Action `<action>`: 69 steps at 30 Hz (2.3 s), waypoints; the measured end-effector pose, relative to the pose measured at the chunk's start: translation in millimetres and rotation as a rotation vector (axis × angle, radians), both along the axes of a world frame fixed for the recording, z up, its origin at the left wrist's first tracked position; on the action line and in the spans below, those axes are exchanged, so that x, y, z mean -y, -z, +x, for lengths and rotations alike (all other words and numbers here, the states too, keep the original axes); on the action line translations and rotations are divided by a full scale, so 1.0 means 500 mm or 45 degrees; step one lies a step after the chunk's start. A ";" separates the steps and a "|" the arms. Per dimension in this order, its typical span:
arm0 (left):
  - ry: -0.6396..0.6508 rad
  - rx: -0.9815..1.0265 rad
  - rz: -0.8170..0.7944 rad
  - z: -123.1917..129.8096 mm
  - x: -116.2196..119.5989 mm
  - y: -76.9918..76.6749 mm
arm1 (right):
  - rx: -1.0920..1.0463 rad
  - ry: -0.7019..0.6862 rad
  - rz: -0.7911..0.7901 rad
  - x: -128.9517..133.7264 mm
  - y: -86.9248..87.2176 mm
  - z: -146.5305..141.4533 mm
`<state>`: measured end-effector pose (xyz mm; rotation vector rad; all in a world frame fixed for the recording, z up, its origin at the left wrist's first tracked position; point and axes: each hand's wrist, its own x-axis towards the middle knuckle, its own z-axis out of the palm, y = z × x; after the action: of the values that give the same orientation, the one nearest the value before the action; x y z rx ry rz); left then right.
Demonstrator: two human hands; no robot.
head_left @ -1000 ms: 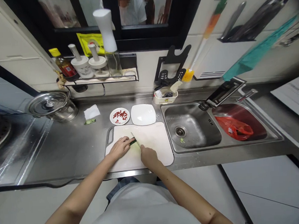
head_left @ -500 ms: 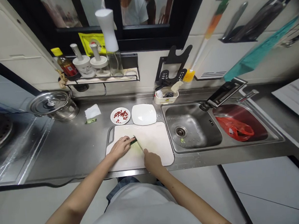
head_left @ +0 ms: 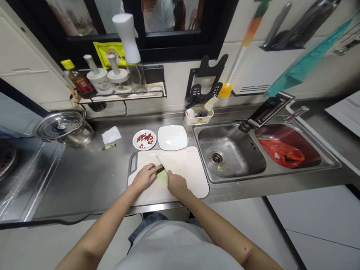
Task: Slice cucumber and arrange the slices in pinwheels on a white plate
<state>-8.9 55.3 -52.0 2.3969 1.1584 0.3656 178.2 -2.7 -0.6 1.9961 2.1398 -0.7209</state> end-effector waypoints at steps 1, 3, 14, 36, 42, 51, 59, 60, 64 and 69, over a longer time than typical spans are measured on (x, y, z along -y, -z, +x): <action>-0.002 -0.001 -0.001 0.000 0.000 -0.001 | 0.006 0.002 0.002 0.004 0.001 0.001; -0.003 -0.006 -0.001 0.000 0.000 -0.002 | 0.027 0.011 -0.011 0.012 0.000 0.005; -0.016 -0.031 0.006 0.000 0.003 -0.007 | 0.088 0.002 -0.123 0.058 -0.020 0.027; -0.033 -0.058 0.058 0.000 0.005 -0.010 | -0.001 0.020 -0.078 0.003 -0.022 0.006; -0.029 -0.083 0.073 0.000 0.006 -0.012 | 0.052 0.027 -0.149 0.046 -0.032 0.019; -0.038 -0.068 0.077 -0.002 0.007 -0.019 | 0.086 0.040 -0.174 0.073 -0.059 0.048; -0.185 0.030 -0.070 -0.003 0.008 -0.023 | 0.196 0.097 -0.037 0.069 -0.071 0.094; -0.222 0.036 -0.094 -0.003 0.007 -0.023 | 0.207 0.108 -0.014 0.069 -0.071 0.096; -0.343 0.104 -0.195 -0.008 -0.001 -0.016 | 0.233 0.168 0.110 0.071 -0.074 0.101; -0.535 0.333 -0.281 -0.010 -0.018 -0.011 | 0.218 0.185 0.247 0.077 -0.072 0.109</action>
<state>-14.0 64.3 -46.6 1.8455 1.4855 0.6281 232.6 -41.1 35.6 2.2379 2.0521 -0.3543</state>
